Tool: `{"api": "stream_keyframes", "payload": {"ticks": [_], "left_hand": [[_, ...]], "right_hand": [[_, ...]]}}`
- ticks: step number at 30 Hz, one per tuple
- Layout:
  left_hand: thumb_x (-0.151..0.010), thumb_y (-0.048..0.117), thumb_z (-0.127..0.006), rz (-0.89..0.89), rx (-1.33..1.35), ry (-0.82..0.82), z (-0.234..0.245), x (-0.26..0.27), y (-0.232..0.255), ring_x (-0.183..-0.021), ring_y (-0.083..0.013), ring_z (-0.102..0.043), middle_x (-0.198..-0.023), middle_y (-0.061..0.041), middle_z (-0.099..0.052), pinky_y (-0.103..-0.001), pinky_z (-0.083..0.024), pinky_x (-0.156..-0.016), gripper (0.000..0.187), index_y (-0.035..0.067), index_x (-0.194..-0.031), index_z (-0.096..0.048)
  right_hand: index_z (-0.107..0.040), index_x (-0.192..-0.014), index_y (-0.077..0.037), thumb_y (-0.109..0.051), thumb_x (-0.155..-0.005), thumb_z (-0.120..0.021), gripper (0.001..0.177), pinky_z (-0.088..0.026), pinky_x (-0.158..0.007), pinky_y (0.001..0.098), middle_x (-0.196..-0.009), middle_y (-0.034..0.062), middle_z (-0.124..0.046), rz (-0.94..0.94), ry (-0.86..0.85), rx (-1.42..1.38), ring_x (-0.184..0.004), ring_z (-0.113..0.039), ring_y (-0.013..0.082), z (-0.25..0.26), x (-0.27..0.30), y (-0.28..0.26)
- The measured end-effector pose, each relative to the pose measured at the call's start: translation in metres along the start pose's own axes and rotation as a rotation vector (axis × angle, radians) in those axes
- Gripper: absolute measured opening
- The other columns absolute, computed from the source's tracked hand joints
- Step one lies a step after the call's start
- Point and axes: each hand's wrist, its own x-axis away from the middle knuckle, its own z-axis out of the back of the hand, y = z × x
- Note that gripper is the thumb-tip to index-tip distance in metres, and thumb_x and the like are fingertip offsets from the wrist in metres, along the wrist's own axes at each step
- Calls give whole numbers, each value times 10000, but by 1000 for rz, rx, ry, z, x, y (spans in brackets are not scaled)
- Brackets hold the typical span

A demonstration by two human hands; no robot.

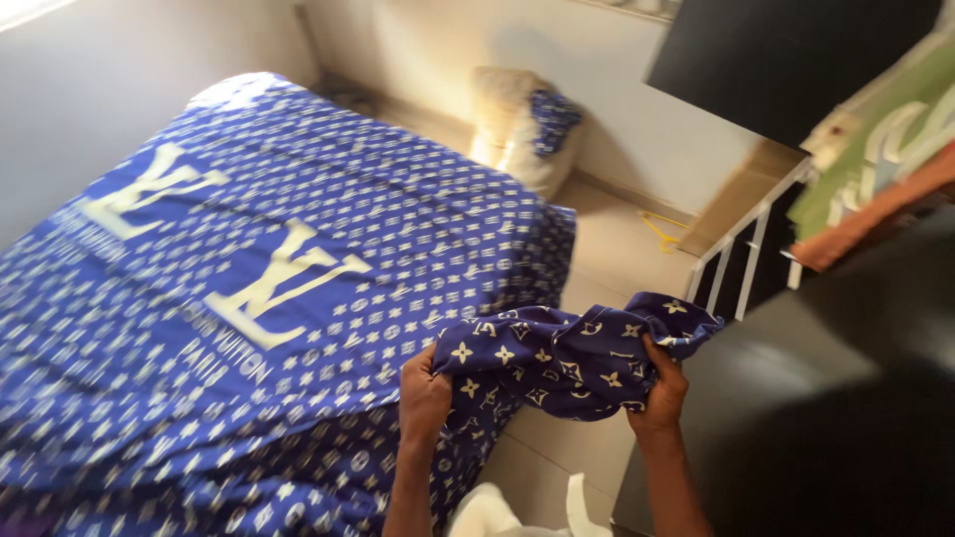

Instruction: The person removes pillowcases from several pillows on a bed, places the bare pillows on the floor, and hangs the removed pillowcases on a window grille. The person handles a blue patterned pillowcase, a purple pillowcase, and a red pillowcase.

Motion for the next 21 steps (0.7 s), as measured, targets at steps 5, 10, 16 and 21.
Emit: {"api": "stream_keyframes", "payload": {"ticks": [5,10,16,21], "left_hand": [[-957,66,-602,70,94,-123,-63,-54,2,-682,-63,-666,-862,-43,-791,-217,-542,-602,252,-15,-1115,-780],[-970,95,-609,142,161,-188,-123,-124,-6,-610,-81,-656,-805,-61,-772,-229,-527,-534,240,-27,-1073,-789],[-964,122,-606,199,175,-189,-189,-228,-3,-560,-90,-660,-765,-59,-775,-236,-525,-503,244,-11,-1066,-784],[-989,160,-621,116,92,-106,-245,-311,2,-579,-52,-584,-767,-36,-749,-211,-463,-517,272,-15,-1083,-806]], "right_hand": [[-638,-1210,-102,-113,-939,-638,271,-595,-867,334,-1067,30,-719,47,229,97,-956,-720,169,26,-43,-19],[-661,-1076,-82,-142,-987,-646,109,-589,-756,338,-931,43,-713,38,205,80,-808,-717,183,48,-113,-29],[-679,-1057,-81,-166,-968,-648,127,-590,-754,289,-932,14,-730,77,202,155,-804,-720,134,42,-238,-42],[-688,-1120,-75,-199,-962,-669,202,-578,-742,285,-971,19,-717,80,211,340,-808,-712,127,30,-334,-67]]}}
